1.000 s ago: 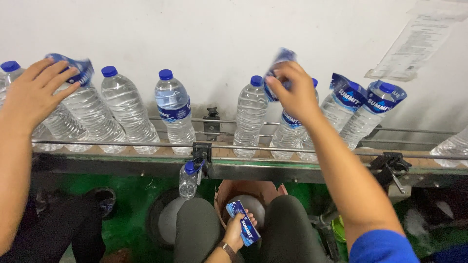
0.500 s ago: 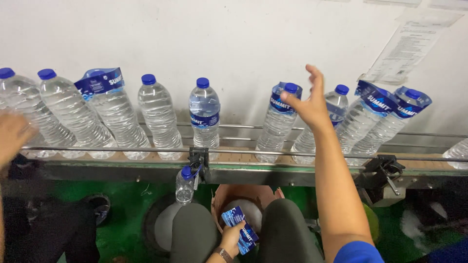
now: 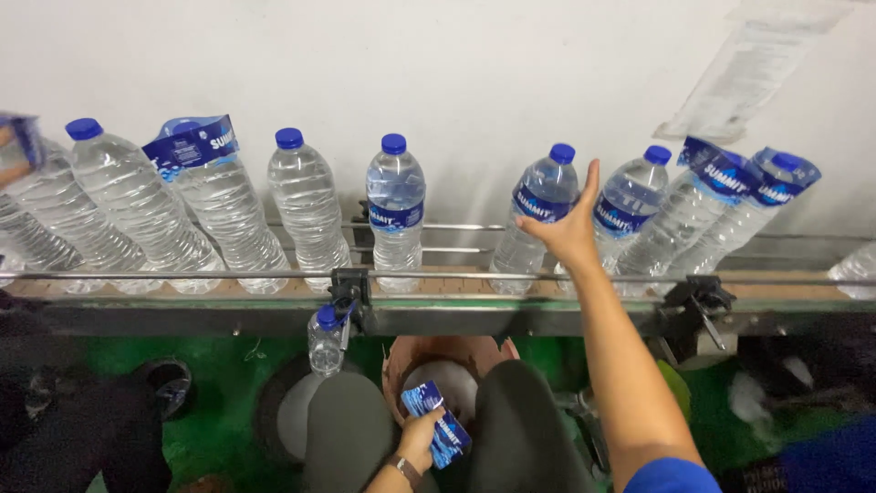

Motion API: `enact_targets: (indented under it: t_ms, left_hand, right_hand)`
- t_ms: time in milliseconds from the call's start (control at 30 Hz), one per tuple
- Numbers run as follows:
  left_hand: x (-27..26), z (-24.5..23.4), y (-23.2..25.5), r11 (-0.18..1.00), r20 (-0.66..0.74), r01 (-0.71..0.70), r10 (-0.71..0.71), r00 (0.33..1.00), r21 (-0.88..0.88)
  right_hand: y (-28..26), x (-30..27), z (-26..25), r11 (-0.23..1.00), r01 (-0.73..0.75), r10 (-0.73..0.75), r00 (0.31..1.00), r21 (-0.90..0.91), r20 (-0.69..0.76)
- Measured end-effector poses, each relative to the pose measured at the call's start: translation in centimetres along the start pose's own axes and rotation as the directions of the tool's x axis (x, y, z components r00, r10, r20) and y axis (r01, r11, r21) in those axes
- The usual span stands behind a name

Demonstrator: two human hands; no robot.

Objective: The person is manually applying plastic labels to the necks of water bottles as they move along a conveyor belt in a production facility.

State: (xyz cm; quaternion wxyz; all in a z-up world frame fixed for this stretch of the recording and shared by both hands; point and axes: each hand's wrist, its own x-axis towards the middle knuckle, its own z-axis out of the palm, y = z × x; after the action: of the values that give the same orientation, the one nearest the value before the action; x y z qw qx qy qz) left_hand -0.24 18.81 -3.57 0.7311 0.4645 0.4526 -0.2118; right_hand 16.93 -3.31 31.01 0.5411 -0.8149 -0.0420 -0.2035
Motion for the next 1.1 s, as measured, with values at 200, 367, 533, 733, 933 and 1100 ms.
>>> enact_targets:
  t_ms: [200,367,533,733,933,1100]
  left_hand:
    - [0.5,-3.5,1.5,0.998,-0.042,0.035,-0.032,0.999,0.061]
    - [0.7,-7.2,2.8,0.998,0.024,-0.063,0.063,0.998,0.022]
    - [-0.3,-9.0,4.4,0.995,0.025,-0.04,0.038,0.999,0.089]
    - [-0.9,-10.3,5.8,0.979,0.085,-0.161,0.152,0.985,0.123]
    - [-0.6,-12.3,7.0,0.968,0.028,-0.249,0.248,0.968,0.031]
    - [-1.6,-14.9,9.4,0.966,0.038,-0.235,0.24,0.97,-0.106]
  right_hand:
    - [1.8,0.8,0.6,0.997,0.07,-0.07,0.996,0.008,-0.051]
    - [0.9,0.2,0.6,0.998,-0.021,0.023,0.999,-0.065,0.031]
    - [-0.1,-3.2,1.5,0.983,-0.145,0.149,0.989,-0.116,0.024]
    - [8.3,-19.2,15.6,0.995,0.097,-0.075,0.904,0.031,-0.421]
    - [14.4,-28.8,25.3,0.827,-0.562,0.492,0.739,0.019,0.46]
    - [9.1,-27.9,26.2,0.769,-0.636,0.458,0.49,-0.054,0.741]
